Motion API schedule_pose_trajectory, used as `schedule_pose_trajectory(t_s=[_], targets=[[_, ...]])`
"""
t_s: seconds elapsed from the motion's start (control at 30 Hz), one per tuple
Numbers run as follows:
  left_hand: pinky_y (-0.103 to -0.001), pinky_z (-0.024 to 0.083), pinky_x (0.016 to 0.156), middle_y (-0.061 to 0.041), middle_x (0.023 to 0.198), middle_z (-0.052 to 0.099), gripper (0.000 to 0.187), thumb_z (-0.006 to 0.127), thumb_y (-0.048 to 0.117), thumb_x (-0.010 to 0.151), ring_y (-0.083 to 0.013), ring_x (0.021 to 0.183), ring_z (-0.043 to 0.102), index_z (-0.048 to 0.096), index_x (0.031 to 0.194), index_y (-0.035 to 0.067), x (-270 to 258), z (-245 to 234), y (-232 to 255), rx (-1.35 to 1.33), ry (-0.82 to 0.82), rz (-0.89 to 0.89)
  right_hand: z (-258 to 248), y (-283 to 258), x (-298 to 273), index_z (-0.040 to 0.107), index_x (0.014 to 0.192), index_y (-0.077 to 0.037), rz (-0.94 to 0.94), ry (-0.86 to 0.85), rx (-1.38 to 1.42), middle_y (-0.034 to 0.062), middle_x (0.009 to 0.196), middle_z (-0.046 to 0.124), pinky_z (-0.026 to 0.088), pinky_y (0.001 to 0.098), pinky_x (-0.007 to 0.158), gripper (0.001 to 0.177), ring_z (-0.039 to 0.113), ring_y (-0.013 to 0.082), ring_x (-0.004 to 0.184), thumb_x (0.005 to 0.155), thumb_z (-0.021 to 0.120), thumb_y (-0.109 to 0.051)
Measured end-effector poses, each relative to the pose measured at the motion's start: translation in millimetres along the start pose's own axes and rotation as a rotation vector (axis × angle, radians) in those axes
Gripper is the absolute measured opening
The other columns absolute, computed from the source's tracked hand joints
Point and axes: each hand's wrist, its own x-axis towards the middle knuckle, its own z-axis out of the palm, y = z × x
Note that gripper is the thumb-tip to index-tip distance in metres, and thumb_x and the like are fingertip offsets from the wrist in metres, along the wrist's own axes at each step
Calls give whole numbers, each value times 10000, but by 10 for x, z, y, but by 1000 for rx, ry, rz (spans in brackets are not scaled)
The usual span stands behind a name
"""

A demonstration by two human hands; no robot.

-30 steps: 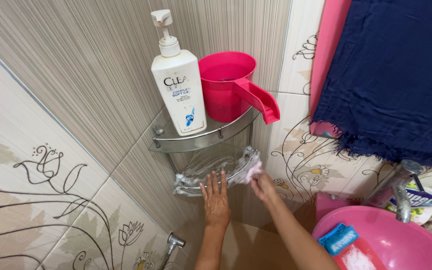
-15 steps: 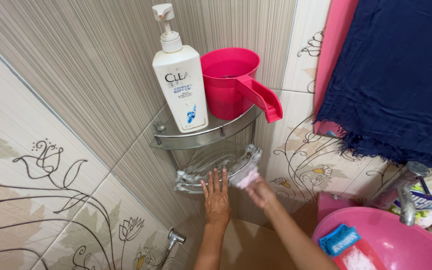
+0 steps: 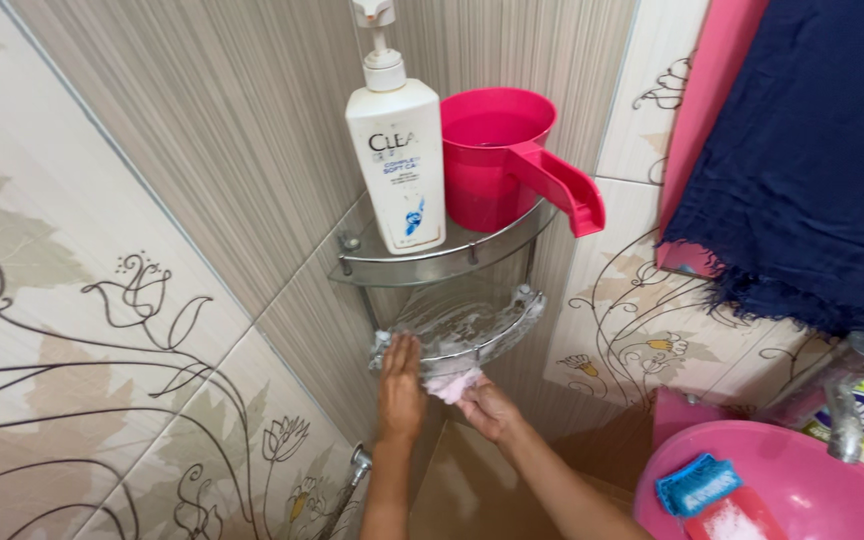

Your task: The person wipes a glass corner shelf in a bathroom with a pink cloth and rinses a small container in a pink basin sink.

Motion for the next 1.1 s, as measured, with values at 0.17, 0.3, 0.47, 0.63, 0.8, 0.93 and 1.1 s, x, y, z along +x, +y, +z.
schedule_pose_trajectory(t_s=[0.17,0.3,0.47,0.63,0.8,0.93,1.1], targets=[[-408,352,1189,-195,1458,556,645,573,-165,723,-333,1423,456,594,1358,-47,-106,-153,-199,-59,16,-63,166,572,279,542,1351,-67,92,11,116,99,1309,645,469,403,1125,558,601,256,1249,870,397,175],[-426,348,1208,-176,1458,583,676,549,-198,718,-308,1431,474,615,1366,-20,-99,-195,-215,-23,-3,-52,283,859,385,569,1309,-89,147,-44,22,63,1257,662,480,399,1054,466,619,226,1164,919,462,142],[-432,335,1203,-187,1451,571,654,611,-168,734,-314,1428,461,599,1372,-24,-94,-255,-236,-84,1,-39,252,804,580,559,1297,-7,47,-42,-30,129,1280,667,520,389,1086,458,655,257,1198,878,488,165],[-411,343,1205,-159,1465,573,727,587,-216,691,-286,1443,454,604,1384,4,-65,-336,-234,-77,-62,-54,210,728,630,557,1306,18,-30,-6,189,154,1262,649,525,407,1048,430,643,290,1160,898,525,151],[-368,351,1198,-123,1509,525,792,605,-229,663,-267,1460,415,565,1413,20,-48,-455,-147,-59,-133,-107,-33,381,398,529,1311,-31,-136,54,140,132,1235,643,539,392,1007,432,646,271,1132,909,553,125],[-349,324,1222,-94,1554,485,845,618,-240,664,-246,1483,384,524,1457,37,-62,-492,-72,-20,-155,-117,-261,-122,184,535,1372,-56,-248,0,120,112,1241,648,514,373,965,520,630,247,1107,884,548,123],[-388,244,1257,-105,1573,437,846,670,-181,675,-246,1498,335,469,1473,16,-88,-406,-76,48,-172,-97,-360,-620,125,524,1360,-24,-294,74,129,125,1282,641,509,413,1051,496,623,263,1164,881,515,105]])
